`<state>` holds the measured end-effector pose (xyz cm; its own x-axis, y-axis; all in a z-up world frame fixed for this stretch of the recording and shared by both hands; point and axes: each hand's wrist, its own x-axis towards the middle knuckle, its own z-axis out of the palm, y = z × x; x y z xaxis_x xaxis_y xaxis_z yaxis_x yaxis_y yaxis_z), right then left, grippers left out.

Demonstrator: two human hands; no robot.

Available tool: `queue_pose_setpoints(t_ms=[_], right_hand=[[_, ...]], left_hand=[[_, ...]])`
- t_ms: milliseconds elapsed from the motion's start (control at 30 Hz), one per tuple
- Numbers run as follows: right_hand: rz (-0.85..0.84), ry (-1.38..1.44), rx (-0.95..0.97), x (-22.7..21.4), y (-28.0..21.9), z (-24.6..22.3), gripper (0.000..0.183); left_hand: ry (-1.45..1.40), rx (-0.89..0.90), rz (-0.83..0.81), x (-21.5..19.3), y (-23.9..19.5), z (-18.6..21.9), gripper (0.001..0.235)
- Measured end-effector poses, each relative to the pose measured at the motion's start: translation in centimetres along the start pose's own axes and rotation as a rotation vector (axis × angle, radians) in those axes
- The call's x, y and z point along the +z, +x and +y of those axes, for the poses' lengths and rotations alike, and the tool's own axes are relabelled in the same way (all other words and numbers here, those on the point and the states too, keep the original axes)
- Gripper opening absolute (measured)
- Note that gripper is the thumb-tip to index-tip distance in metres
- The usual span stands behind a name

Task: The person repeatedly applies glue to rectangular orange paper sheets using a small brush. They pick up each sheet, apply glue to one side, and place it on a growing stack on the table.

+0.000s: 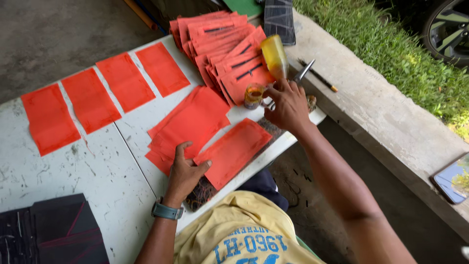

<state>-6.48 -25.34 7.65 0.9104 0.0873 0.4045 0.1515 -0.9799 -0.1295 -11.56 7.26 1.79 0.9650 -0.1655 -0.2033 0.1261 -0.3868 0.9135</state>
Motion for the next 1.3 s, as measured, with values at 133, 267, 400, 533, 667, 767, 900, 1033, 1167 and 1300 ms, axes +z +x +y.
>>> queue_pose_setpoints(t_ms=[133,267,400,533,667,767,900,1033,1167,1300], right_hand=[[-0.238,-0.139,-0.007,2.2,4.4,1.5,0.037],[-0.266,-0.193,-0.062,3.9,5.1,1.0,0.036],[-0.198,-0.102,-0.046,2.2,4.7,1.1,0.032],[-0.343,0.941,0.097,-0.6,-1.5,2.3,0.072],[-0.772,1.483,0.547,-1.3,-8.3,1.7,0.111],[-0.835,1.26,0.603,-1.4,-10.1,-0.5,0.109],[-0.923,1.061,0.511,-2.2,-11.0,-5.5,0.106],[-1.049,0.938,0.292,-2.7,-11.4,-9.9,0.109],[-1.053,0.658,-0.128,-2.5,-12.1,-13.4,0.104],[-0.936,0.698,-0.136,-2.1,-11.0,-14.9,0.094]], left_hand=[[-0.048,0.106,0.016,0.0,0.3,0.1,0.08],[0.038,0.01,0.019,0.1,0.4,-0.4,0.078],[-0.008,0.009,-0.01,-0.1,0.3,0.3,0.082],[-0.061,-0.042,-0.058,-0.5,0.7,0.8,0.087],[0.021,-0.061,-0.052,-0.6,1.1,0.7,0.089],[0.154,-0.045,-0.01,-0.5,1.5,0.6,0.088],[0.061,0.001,-0.036,-1.0,3.1,0.6,0.09],[-0.009,-0.08,-0.112,-1.0,4.5,0.2,0.095],[0.011,-0.072,-0.089,-1.1,3.7,-0.8,0.098],[-0.001,0.022,-0.095,-1.3,3.3,-1.2,0.094]])
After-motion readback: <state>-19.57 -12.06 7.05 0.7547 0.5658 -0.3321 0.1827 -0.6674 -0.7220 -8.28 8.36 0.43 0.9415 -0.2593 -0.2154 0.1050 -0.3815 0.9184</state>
